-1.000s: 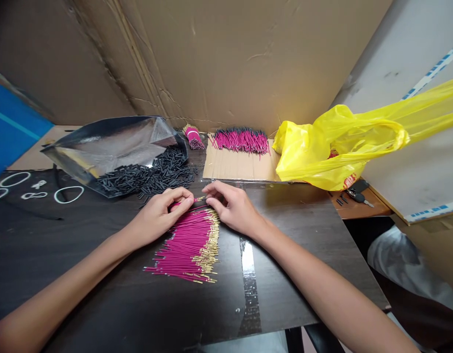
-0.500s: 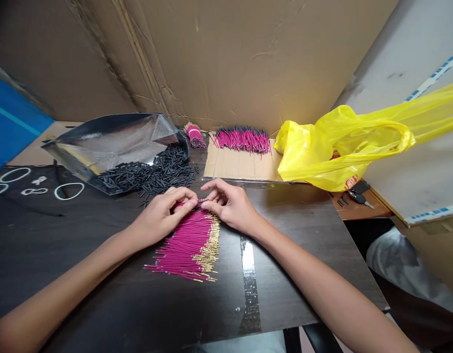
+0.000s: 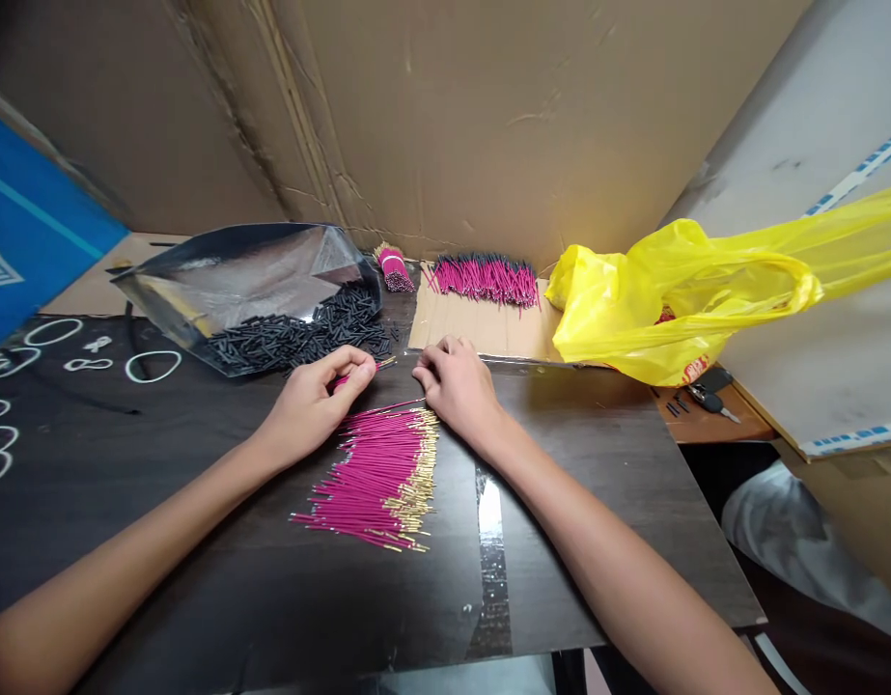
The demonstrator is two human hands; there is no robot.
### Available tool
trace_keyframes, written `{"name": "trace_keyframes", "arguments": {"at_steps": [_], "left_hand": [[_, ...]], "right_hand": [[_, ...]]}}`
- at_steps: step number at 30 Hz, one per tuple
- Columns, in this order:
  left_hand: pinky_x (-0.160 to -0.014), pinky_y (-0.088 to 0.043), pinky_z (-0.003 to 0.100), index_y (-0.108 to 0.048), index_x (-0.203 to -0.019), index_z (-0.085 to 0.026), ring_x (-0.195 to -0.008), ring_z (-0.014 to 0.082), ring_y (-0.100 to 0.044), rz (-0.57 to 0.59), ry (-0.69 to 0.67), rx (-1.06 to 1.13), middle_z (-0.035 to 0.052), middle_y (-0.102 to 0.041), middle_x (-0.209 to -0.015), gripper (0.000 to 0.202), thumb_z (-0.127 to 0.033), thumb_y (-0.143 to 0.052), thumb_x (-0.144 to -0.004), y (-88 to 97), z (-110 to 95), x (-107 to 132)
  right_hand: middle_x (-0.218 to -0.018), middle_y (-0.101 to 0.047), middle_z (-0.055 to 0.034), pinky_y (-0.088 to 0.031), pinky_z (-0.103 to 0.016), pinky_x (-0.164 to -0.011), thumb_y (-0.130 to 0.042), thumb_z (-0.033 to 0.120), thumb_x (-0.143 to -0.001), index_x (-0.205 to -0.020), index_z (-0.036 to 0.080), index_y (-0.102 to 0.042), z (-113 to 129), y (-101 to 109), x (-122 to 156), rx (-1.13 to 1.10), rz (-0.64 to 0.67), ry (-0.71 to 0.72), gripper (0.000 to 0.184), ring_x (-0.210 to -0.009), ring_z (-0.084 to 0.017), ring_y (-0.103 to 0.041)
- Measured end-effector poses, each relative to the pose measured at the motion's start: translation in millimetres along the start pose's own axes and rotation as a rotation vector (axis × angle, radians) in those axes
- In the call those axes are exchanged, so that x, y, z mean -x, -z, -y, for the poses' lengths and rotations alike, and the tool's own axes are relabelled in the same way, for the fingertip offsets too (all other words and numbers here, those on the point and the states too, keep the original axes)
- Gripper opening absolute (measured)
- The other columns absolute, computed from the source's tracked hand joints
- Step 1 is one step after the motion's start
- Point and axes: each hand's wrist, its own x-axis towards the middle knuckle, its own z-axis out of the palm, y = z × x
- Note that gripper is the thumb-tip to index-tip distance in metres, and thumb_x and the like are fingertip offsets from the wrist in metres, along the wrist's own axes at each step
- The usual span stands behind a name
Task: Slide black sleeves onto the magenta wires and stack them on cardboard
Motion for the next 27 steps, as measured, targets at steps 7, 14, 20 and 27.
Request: {"name": "trace_keyframes", "arguments": {"at_steps": [7, 14, 20, 27], "left_hand": [[-0.063, -0.033, 0.027, -0.064, -0.091, -0.018, -0.061, 0.0141, -0.045, 0.035, -0.003, -0.046, -0.0039, -0.049, -0.061, 0.029, -0.042, -0.050, -0.099, -1.6, -1, 0], [-0.064, -0.034, 0.028, -0.063, -0.089, -0.018, -0.062, 0.0147, -0.048, 0.095, -0.023, -0.050, -0.0028, -0.055, -0.063, 0.031, -0.044, -0.050, -0.099, -2.7, 2, 0], [-0.063, -0.033, 0.027, -0.063, -0.085, -0.018, -0.060, 0.0139, -0.045, 0.107, -0.034, -0.039, -0.0040, -0.050, -0.059, 0.028, -0.040, -0.050, -0.097, -1.9, 3, 0], [-0.060, -0.032, 0.027, -0.062, -0.084, -0.018, -0.057, 0.0135, -0.043, 0.101, -0.034, -0.017, -0.0043, -0.049, -0.058, 0.029, -0.041, -0.051, -0.097, -1.1, 1, 0]], "right_hand": [[-0.098, -0.067, -0.0077, -0.045, -0.038, -0.084, -0.062, 0.023, -0.096, -0.097, 0.021, -0.061, 2, 6, 5, 0.026, -0.034, -0.089, 0.002, -0.096, -0.026, -0.057], [-0.097, -0.063, -0.0076, -0.046, -0.036, -0.085, -0.047, 0.025, -0.104, -0.093, 0.022, -0.056, 6, 9, 8, -0.141, -0.038, 0.067, 0.014, -0.095, -0.023, -0.058], [-0.095, -0.063, -0.0047, -0.046, -0.031, -0.080, -0.044, 0.025, -0.105, -0.100, 0.022, -0.053, 10, 12, 12, -0.321, 0.020, 0.167, 0.011, -0.088, -0.018, -0.060], [-0.096, -0.065, -0.0050, -0.047, -0.032, -0.081, -0.045, 0.023, -0.105, -0.099, 0.022, -0.053, 9, 12, 12, -0.279, 0.011, 0.138, 0.011, -0.088, -0.018, -0.060]]}}
